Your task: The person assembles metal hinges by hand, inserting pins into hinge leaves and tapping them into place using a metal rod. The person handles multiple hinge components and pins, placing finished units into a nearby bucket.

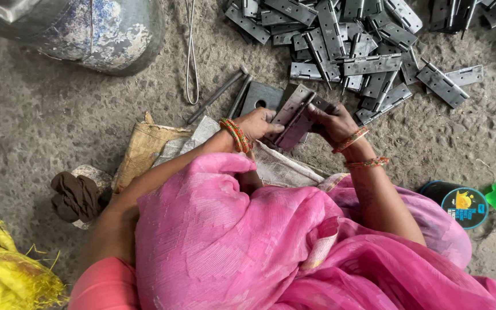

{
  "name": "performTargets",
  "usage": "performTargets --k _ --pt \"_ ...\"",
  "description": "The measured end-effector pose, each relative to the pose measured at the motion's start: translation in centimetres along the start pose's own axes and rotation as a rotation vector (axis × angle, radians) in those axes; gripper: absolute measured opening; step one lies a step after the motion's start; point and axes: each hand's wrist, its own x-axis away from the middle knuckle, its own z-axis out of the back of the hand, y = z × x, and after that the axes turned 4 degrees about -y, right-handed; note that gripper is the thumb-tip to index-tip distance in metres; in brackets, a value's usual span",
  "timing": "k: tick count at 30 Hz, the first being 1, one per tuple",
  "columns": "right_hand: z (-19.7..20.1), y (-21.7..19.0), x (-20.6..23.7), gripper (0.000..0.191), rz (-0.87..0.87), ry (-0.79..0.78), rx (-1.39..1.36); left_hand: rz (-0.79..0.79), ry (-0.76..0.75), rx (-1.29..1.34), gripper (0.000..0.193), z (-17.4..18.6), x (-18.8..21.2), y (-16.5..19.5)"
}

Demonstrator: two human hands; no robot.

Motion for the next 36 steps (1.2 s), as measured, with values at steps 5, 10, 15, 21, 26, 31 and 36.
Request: performTargets --k 5,10,15,21,26,31,36 --pt "0.8 3.3 -1.4 0.042 0.096 0.475 0.024 0.166 0.483 -0.364 0.034 2.3 0.2 -1.5" --pt "1.5 5.8 -1.7 0.047 -0.032 0.547 0.129 0.182 0.684 -0.605 0.018 2.8 0.5 -2.4" --pt "0.7 6.1 -2.2 0.054 -0.169 0.51 0.04 0.029 0.622 -0.857 0.011 -1.5 -1.5 -2.4" --pt "0.8 5.9 -2.3 0.077 -0.228 0.541 -0.1 -0.002 0.474 -0.871 0.011 -4.5 -1.7 0.3" --pt "1.5 5.2 -2.3 0.089 -0.204 0.6 -0.098 0.024 0.234 -0.946 0.034 -6.5 -3.0 1.4" --pt "1.7 6.1 -3.0 0.082 -0.123 0.723 0.184 -0.206 0.334 -1.038 0.034 -8.0 -4.2 -0.6" --pt "2.3 6.0 -3.3 0.08 -0.045 0.657 0.43 -0.167 0.306 -0.796 0.041 -7.2 -4.2 -0.6"
